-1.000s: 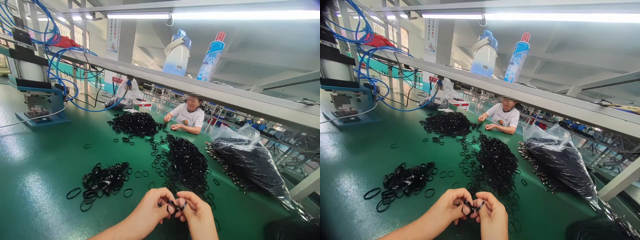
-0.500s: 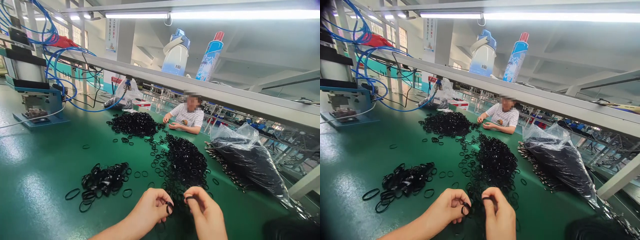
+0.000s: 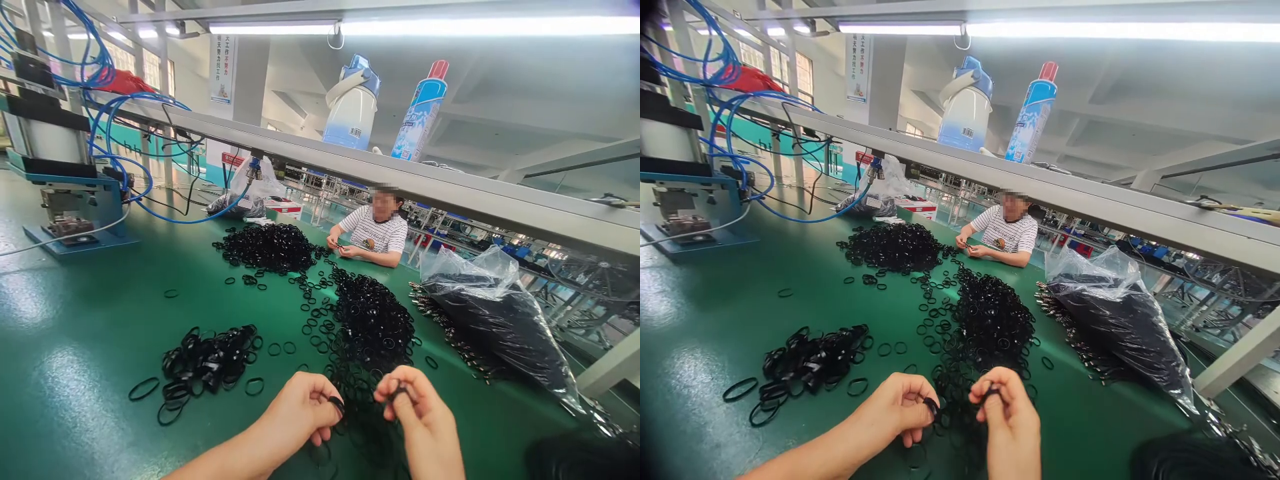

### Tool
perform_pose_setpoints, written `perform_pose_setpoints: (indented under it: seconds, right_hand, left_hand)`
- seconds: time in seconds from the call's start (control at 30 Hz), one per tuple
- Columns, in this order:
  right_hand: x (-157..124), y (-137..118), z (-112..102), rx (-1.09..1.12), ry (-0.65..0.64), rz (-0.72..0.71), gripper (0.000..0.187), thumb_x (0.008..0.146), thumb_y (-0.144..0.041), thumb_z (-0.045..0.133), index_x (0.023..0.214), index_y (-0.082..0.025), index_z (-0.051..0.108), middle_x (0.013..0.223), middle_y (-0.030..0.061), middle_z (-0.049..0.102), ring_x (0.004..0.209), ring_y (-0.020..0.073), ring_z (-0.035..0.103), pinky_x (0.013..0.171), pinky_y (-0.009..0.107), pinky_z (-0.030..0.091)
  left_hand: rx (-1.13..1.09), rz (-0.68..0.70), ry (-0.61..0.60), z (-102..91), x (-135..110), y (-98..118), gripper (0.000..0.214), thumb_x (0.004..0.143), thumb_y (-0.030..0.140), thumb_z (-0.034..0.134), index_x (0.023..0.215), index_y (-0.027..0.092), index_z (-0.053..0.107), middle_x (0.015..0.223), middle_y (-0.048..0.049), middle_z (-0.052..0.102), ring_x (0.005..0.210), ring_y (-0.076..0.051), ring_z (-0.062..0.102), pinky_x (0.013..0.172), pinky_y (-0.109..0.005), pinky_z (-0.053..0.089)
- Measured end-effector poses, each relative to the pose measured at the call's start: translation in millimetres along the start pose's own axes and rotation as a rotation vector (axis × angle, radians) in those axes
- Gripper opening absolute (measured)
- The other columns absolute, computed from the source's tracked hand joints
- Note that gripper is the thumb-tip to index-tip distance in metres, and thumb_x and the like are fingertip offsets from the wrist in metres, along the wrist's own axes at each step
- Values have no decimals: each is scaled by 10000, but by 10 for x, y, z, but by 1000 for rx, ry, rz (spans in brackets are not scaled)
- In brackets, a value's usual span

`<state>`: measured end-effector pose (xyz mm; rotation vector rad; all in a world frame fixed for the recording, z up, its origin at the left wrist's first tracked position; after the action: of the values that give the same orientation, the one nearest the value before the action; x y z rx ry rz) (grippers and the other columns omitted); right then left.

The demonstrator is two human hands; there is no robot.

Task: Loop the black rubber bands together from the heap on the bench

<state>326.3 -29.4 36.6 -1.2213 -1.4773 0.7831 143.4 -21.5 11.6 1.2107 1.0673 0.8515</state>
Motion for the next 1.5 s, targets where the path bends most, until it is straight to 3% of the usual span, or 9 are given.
perform_pose_setpoints:
  seconds: [0.1, 0.23, 0.33, 0.47, 0.73, 0.93, 1.13, 1.37, 1.5]
  right_hand:
    - [12, 26, -132, 28, 58, 73, 153, 838, -338, 502, 919, -214, 539, 802, 12, 634, 731, 157, 584, 610, 213, 453]
    - [-46, -28, 102, -80, -243, 105, 202, 780, -300, 539, 937, -192, 607, 817, 37, 659, 779, 196, 609, 697, 263, 456]
    - [-86, -56, 288, -252, -310, 56, 191, 768, -297, 523, 854, -201, 664, 767, 31, 650, 699, 197, 594, 619, 270, 424]
    - [-75, 2, 327, -317, -292, 58, 124, 718, -224, 506, 672, -206, 620, 687, 4, 608, 656, 175, 543, 593, 259, 370]
    - [-75, 96, 356, 331, -330, 378, 332, 606, -432, 712, 671, -152, 546, 540, -14, 553, 409, 57, 374, 371, 167, 244]
    - [-88, 115, 396, 407, -345, 408, 356, 639, -436, 735, 715, -151, 537, 547, -13, 580, 401, 46, 429, 350, 132, 237]
    - [-76, 162, 332, 479, -293, 403, 334, 669, -432, 722, 673, -162, 525, 505, -49, 513, 398, 35, 333, 369, 149, 194]
    - [-29, 223, 115, 480, -161, 394, 266, 708, -387, 710, 758, -161, 578, 734, -9, 561, 637, 100, 514, 443, 157, 331]
    - [-20, 202, 166, 374, -154, 333, 233, 700, -345, 706, 707, -146, 585, 625, -5, 584, 529, 93, 501, 402, 155, 295]
  left_hand:
    - [-7, -10, -8, -4, -4, -14, 156, 643, 231, 590, 754, 128, 628, 539, 32, 565, 523, -116, 556, 493, -219, 429]
    - [21, 17, -27, 33, -8, -32, 170, 637, 232, 592, 754, 121, 648, 538, 32, 558, 517, -110, 545, 486, -209, 415]
    - [57, 43, -19, 45, 3, -48, 154, 616, 218, 614, 744, 132, 616, 531, 53, 531, 479, -101, 515, 462, -208, 401]
    - [85, 114, -4, 40, -14, -27, 167, 622, 137, 576, 783, 175, 554, 577, 66, 553, 501, -102, 523, 461, -195, 387]
    - [316, 369, 11, 31, -136, 180, 143, 778, 145, 514, 812, 209, 637, 709, 60, 606, 574, -81, 571, 546, -176, 407]
    - [188, 262, -79, 52, -151, 146, 202, 843, 354, 525, 870, 188, 638, 744, 7, 663, 701, -134, 596, 561, -190, 431]
    - [119, 206, 23, 23, -53, 32, 137, 804, 282, 506, 757, 165, 560, 610, 27, 584, 578, -119, 566, 524, -202, 440]
    - [189, 188, 119, -109, 58, -73, 91, 765, 218, 460, 710, 182, 523, 583, 36, 543, 573, -134, 546, 465, -194, 394]
    - [258, 220, 85, -53, -12, -49, 98, 728, 233, 598, 810, 181, 611, 646, 43, 581, 541, -90, 471, 498, -185, 349]
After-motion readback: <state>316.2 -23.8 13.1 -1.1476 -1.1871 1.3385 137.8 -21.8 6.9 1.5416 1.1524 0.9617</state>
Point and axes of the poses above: each hand's wrist, its own x-axis towards the middle knuckle, its own z-axis out of the palm, y = z × x, the point moved 3 cm from there along x, towards the middle knuckle
